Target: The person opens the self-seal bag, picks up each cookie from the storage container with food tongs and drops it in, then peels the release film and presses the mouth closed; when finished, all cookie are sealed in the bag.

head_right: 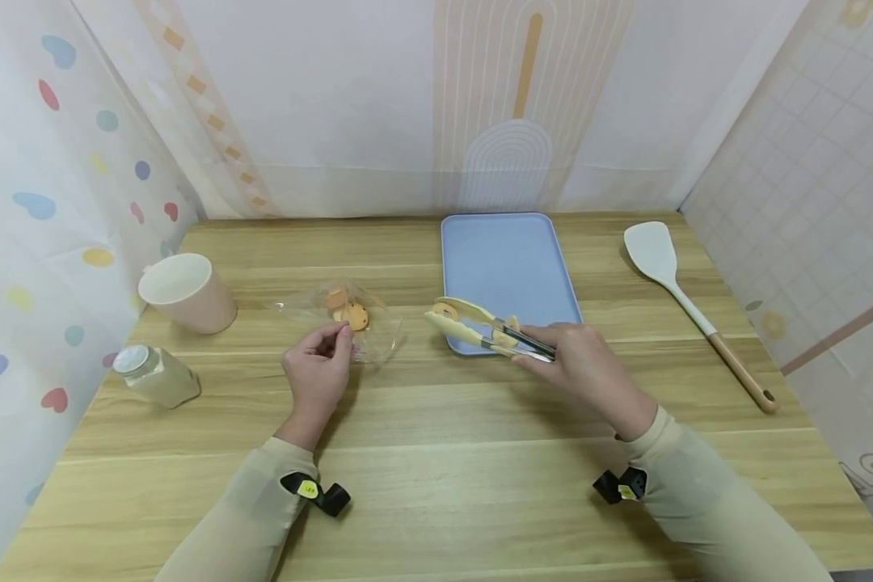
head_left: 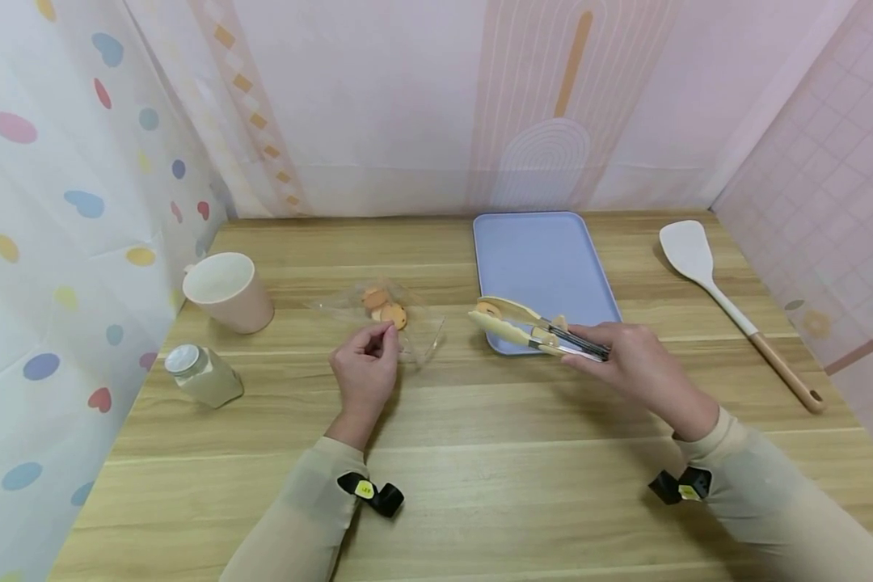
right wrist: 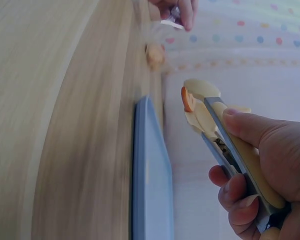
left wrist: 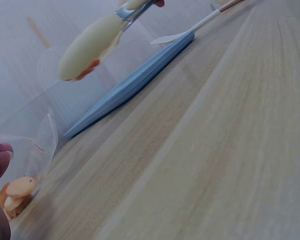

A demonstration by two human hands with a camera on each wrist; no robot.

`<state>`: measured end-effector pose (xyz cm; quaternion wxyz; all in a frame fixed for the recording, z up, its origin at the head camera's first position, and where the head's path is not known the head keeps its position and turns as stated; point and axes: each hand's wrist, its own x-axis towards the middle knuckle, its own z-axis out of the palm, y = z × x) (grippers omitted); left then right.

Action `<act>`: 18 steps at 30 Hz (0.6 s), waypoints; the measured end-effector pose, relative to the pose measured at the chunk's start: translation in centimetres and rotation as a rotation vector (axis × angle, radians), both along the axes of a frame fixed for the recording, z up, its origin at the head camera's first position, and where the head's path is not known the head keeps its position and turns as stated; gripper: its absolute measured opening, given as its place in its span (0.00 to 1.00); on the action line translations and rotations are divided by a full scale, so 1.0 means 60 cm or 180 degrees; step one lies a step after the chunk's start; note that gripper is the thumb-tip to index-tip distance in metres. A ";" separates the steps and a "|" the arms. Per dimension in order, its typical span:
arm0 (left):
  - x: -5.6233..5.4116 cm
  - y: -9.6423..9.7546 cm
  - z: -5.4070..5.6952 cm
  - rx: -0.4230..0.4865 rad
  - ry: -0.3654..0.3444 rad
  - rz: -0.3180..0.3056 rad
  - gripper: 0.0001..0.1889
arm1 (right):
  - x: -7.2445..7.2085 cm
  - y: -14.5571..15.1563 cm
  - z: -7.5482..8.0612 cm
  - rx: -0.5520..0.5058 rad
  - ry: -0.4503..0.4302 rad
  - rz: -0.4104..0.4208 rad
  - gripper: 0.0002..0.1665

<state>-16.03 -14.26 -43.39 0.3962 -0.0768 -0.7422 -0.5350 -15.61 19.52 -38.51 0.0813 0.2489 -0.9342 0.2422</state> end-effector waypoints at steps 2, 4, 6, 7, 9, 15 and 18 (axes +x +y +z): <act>-0.001 0.000 -0.001 -0.0004 -0.0001 0.0020 0.03 | 0.000 -0.009 0.001 0.0001 0.0016 0.0051 0.28; -0.002 -0.001 -0.003 -0.0012 0.0007 0.0022 0.02 | 0.000 -0.018 0.002 -0.0015 0.0005 0.0093 0.28; -0.002 0.000 -0.002 -0.0014 0.0015 0.0015 0.03 | 0.001 -0.027 0.003 -0.0048 -0.0007 0.0132 0.28; -0.002 0.000 -0.001 -0.0010 0.0018 0.0012 0.03 | 0.001 -0.032 0.003 -0.0071 -0.0010 0.0160 0.28; -0.002 -0.001 -0.004 -0.0007 0.0026 -0.0004 0.03 | 0.002 -0.041 0.004 -0.0120 -0.0018 0.0220 0.28; -0.017 -0.012 -0.033 0.0009 -0.0004 -0.0045 0.02 | 0.002 -0.068 0.003 -0.0209 0.0023 0.0403 0.27; -0.023 -0.017 -0.043 0.0047 -0.0031 -0.0094 0.03 | -0.001 -0.081 0.005 -0.0199 0.0078 0.0489 0.26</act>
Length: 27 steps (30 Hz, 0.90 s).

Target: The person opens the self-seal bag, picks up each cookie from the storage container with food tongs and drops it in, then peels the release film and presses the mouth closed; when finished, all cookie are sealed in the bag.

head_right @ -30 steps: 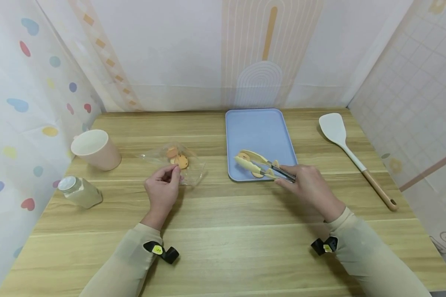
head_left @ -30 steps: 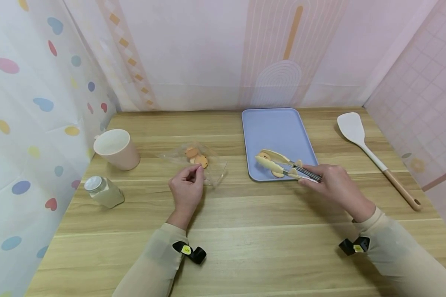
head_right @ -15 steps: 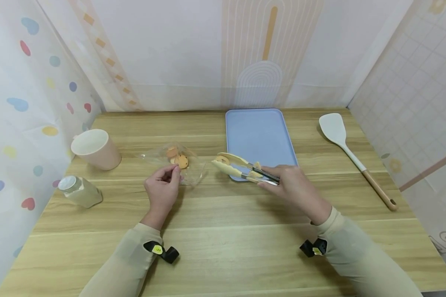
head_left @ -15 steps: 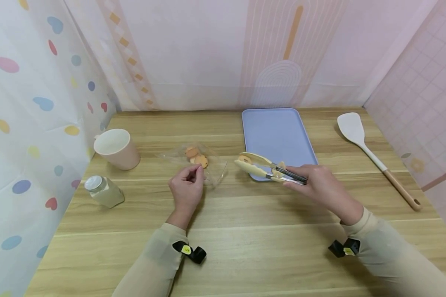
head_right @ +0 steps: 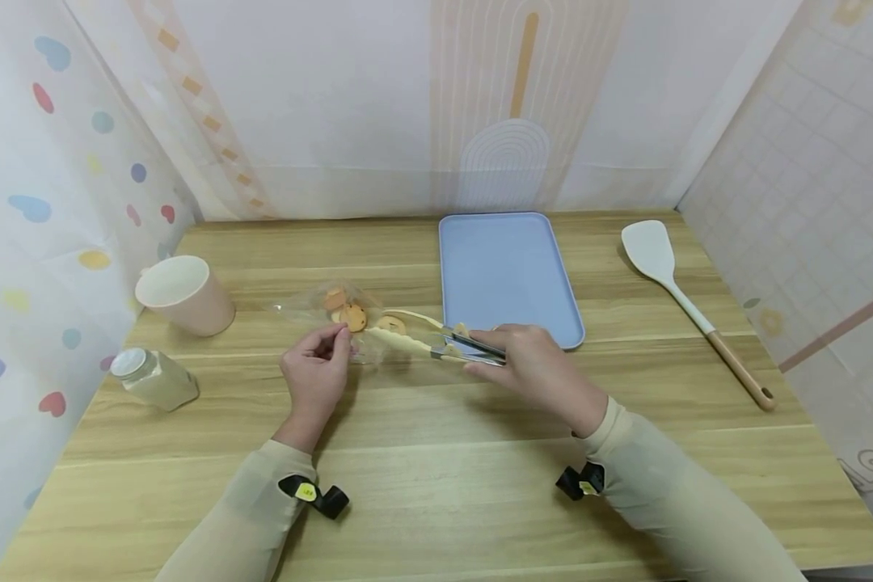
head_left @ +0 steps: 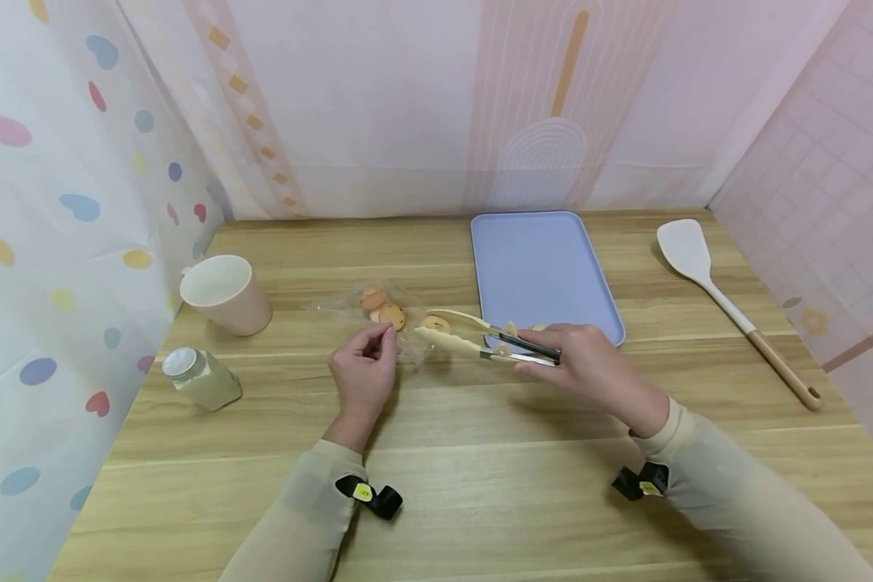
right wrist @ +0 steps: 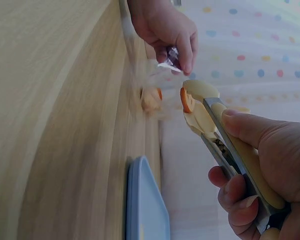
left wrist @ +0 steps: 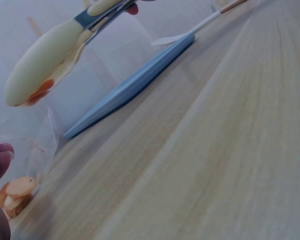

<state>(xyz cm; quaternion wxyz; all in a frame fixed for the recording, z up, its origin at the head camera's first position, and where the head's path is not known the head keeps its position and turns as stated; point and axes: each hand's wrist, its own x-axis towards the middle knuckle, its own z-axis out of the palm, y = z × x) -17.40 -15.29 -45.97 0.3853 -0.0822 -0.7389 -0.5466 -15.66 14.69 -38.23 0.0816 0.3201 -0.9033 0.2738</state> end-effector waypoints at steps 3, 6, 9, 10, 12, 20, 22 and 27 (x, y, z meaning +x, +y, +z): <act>-0.001 -0.003 -0.003 0.0022 0.0010 -0.0022 0.04 | -0.005 -0.012 0.002 0.0001 0.0055 0.0076 0.26; -0.002 -0.003 -0.003 0.0012 0.0012 -0.0021 0.04 | -0.009 -0.021 0.003 0.0023 0.0084 0.0112 0.26; 0.000 0.000 0.002 -0.0024 0.0010 0.0004 0.03 | -0.014 -0.027 0.002 0.0054 0.0085 0.0108 0.26; 0.002 0.001 0.005 -0.0036 0.0005 0.0018 0.03 | -0.016 -0.029 0.002 0.0061 0.0087 0.0106 0.26; 0.008 0.005 0.016 -0.0054 0.0007 0.0028 0.03 | -0.020 -0.032 0.001 0.0063 0.0100 0.0103 0.27; 0.026 0.015 0.048 -0.0083 -0.0022 0.0050 0.03 | -0.031 -0.041 -0.004 0.0098 0.0235 0.0102 0.27; 0.026 0.016 0.048 -0.0083 -0.0024 0.0047 0.03 | -0.033 -0.043 -0.005 0.0121 0.0232 0.0100 0.27; 0.026 0.016 0.047 -0.0080 -0.0026 0.0088 0.03 | -0.037 -0.053 -0.008 0.0179 0.0224 0.0146 0.27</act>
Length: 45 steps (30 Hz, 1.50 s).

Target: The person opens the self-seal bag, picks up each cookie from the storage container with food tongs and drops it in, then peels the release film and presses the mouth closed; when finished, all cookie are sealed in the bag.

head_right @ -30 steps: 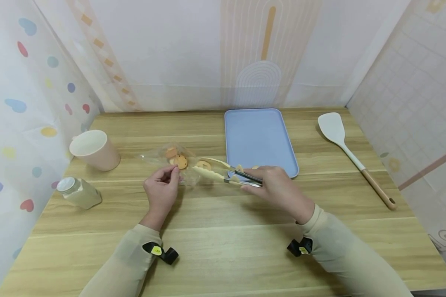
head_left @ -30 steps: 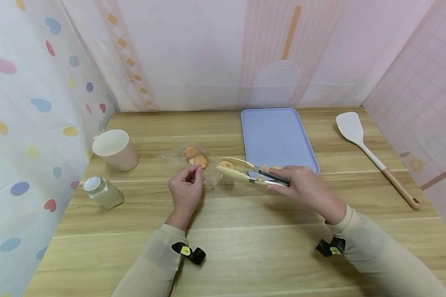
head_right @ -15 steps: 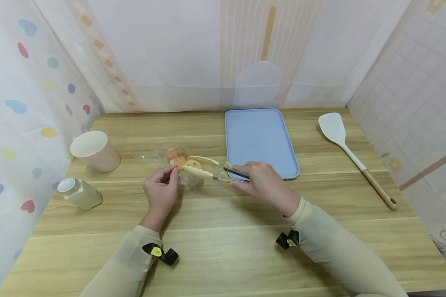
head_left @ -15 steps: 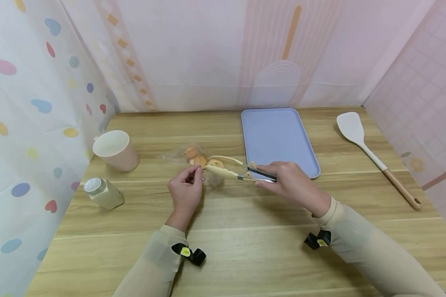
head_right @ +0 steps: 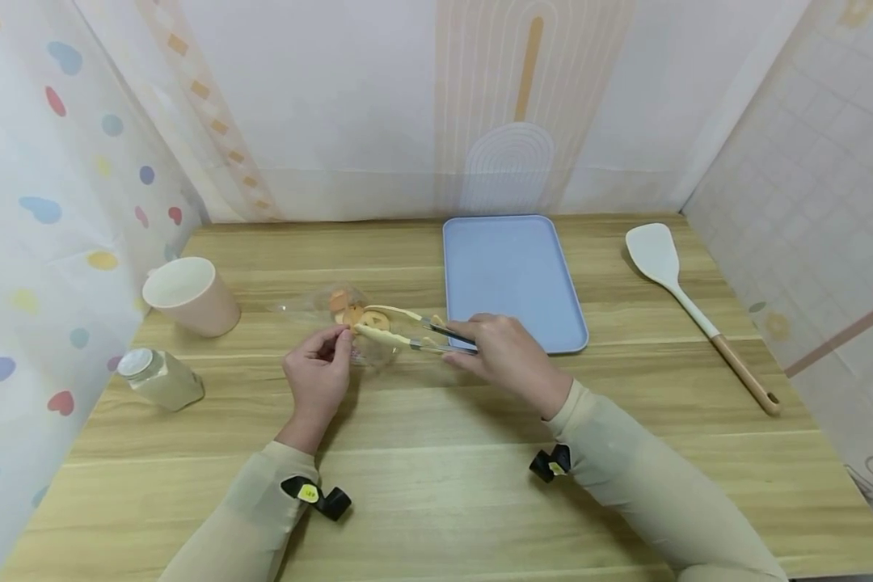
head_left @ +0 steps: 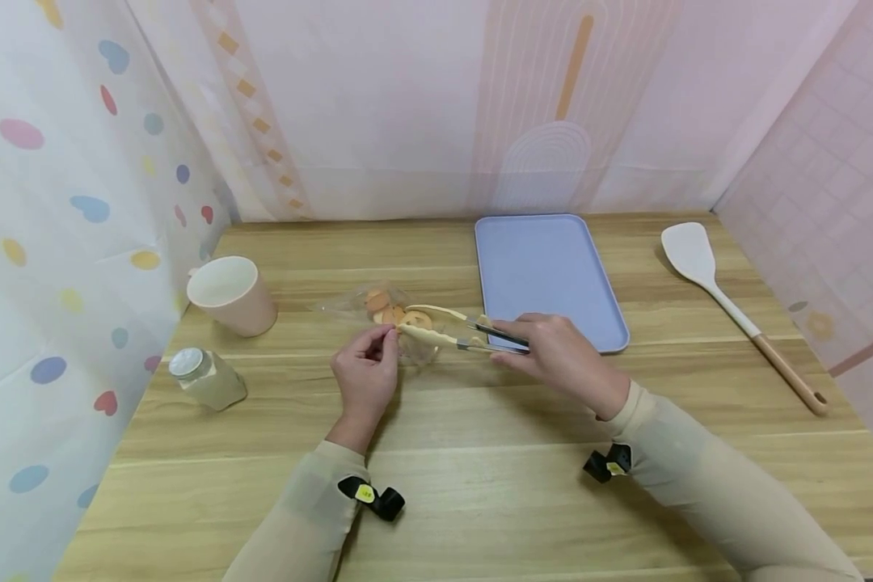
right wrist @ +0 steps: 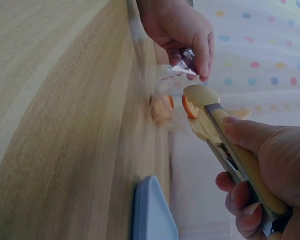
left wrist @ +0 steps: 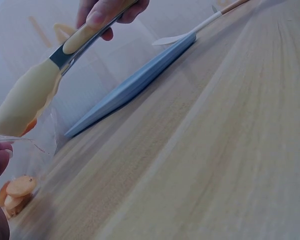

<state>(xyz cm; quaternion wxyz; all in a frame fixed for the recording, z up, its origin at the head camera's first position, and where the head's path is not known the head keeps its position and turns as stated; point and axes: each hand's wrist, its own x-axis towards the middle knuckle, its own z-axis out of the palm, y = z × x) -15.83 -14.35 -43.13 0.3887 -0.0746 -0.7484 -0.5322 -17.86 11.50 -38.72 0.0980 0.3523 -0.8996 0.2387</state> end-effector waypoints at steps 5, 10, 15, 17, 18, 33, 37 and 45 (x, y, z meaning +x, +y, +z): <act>0.000 0.001 -0.001 -0.0008 0.0004 0.0021 0.02 | -0.006 -0.011 -0.005 0.0043 0.0099 0.0010 0.27; 0.000 0.002 0.000 0.0008 -0.0004 0.0020 0.03 | -0.013 -0.027 -0.008 0.0075 0.0240 0.0009 0.26; 0.000 0.002 0.000 0.0023 0.0000 0.0027 0.03 | -0.020 -0.048 -0.011 0.0096 0.0315 0.0022 0.25; 0.000 0.002 0.001 0.0016 0.0002 0.0017 0.03 | -0.022 -0.056 -0.013 0.0112 0.0348 0.0013 0.25; -0.001 0.002 0.001 0.0012 0.0002 0.0010 0.03 | -0.023 -0.059 -0.014 0.0113 0.0354 0.0005 0.24; -0.010 -0.004 -0.020 0.0076 -0.0034 -0.0042 0.03 | -0.030 -0.108 -0.035 0.0120 0.0421 -0.0183 0.27; -0.022 -0.014 -0.045 0.0135 -0.0031 -0.0110 0.03 | -0.030 -0.117 -0.037 0.0101 0.0474 -0.0234 0.27; -0.003 0.001 -0.005 0.0093 -0.0021 -0.0121 0.03 | -0.028 -0.132 -0.037 0.0192 0.0518 -0.0306 0.27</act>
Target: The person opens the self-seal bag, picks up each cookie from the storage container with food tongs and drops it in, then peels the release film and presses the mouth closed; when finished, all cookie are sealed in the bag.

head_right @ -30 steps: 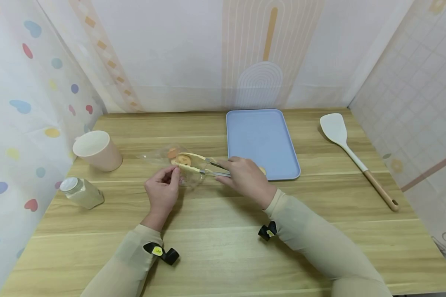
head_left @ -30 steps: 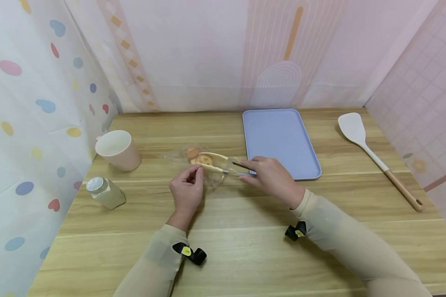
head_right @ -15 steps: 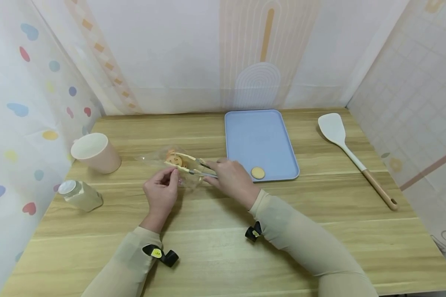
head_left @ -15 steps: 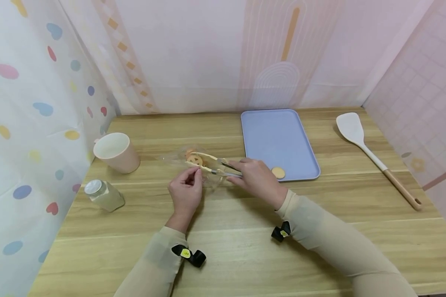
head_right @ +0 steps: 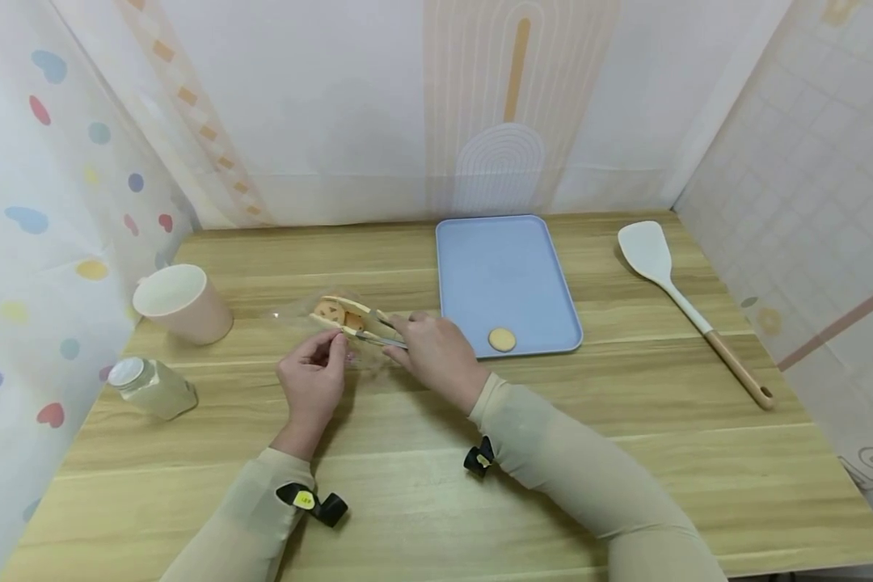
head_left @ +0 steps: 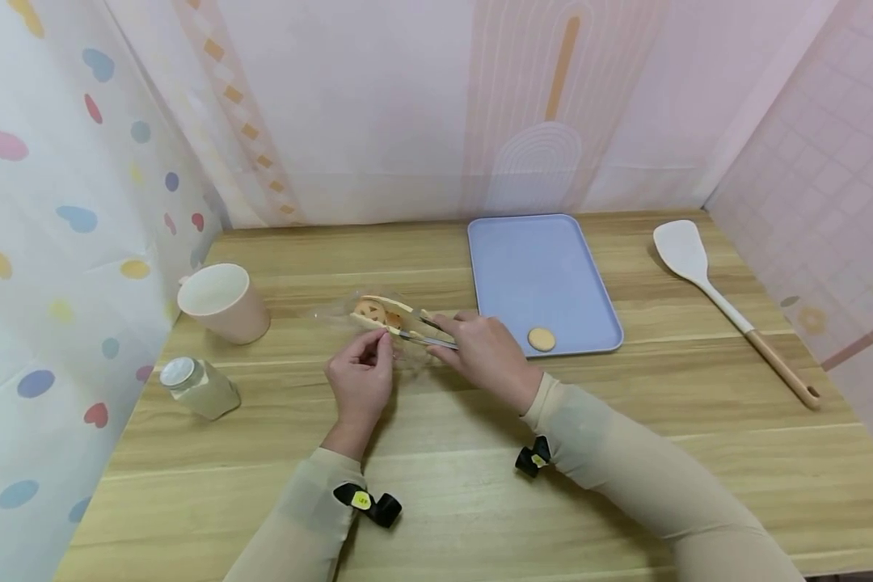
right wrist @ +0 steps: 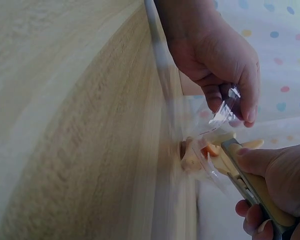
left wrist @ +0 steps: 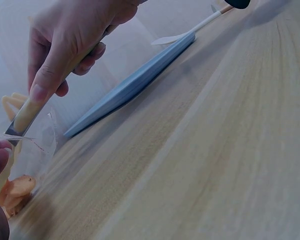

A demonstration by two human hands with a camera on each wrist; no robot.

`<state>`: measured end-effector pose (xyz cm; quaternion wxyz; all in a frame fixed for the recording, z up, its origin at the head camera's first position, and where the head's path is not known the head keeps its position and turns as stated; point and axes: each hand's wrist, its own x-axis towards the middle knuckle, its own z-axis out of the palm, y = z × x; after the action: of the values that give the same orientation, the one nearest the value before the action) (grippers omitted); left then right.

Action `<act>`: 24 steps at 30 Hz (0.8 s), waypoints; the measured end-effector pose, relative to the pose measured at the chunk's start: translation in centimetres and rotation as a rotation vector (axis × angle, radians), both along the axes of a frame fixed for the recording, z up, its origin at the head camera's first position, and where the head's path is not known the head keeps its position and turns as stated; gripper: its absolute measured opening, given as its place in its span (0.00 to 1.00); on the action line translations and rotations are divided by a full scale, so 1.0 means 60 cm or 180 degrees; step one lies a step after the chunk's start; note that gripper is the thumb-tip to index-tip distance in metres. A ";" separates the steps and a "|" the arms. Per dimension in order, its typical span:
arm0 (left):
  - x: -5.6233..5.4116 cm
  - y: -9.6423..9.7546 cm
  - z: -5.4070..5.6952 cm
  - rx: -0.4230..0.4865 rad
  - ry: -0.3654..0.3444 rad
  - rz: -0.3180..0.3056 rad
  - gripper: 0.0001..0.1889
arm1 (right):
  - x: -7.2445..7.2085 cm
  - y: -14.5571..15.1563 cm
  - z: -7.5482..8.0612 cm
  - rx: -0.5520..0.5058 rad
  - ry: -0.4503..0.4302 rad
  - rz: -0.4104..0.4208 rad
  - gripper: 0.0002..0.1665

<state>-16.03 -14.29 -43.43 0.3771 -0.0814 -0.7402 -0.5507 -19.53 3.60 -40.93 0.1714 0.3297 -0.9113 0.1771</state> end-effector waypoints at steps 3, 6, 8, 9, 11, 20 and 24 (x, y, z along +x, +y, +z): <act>-0.002 -0.002 -0.006 -0.0033 0.0012 0.0026 0.03 | 0.002 -0.002 0.002 0.0021 0.0018 0.0006 0.27; -0.012 -0.009 -0.025 -0.0023 0.0034 0.0033 0.03 | 0.003 -0.002 0.003 0.0055 0.0038 0.0001 0.27; -0.018 -0.013 -0.037 -0.0008 0.0035 0.0035 0.03 | 0.004 -0.002 0.003 0.0074 0.0065 -0.0005 0.27; -0.020 -0.015 -0.041 0.0009 0.0030 0.0033 0.03 | 0.004 -0.002 0.004 0.0081 0.0076 -0.0004 0.27; -0.022 -0.017 -0.045 0.0044 0.0034 0.0015 0.03 | 0.004 -0.002 0.004 0.0085 0.0093 -0.0014 0.27; -0.021 -0.012 -0.037 0.0049 0.0059 0.0022 0.03 | 0.009 -0.001 0.007 0.0164 0.0069 -0.0098 0.29; -0.010 -0.004 -0.014 -0.0006 0.0096 0.0039 0.02 | 0.012 0.002 0.009 0.0145 0.0066 -0.0117 0.29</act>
<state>-16.61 -14.53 -44.28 0.3914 -0.0855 -0.7355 -0.5464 -18.79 3.70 -40.41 0.1764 0.3185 -0.9192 0.1497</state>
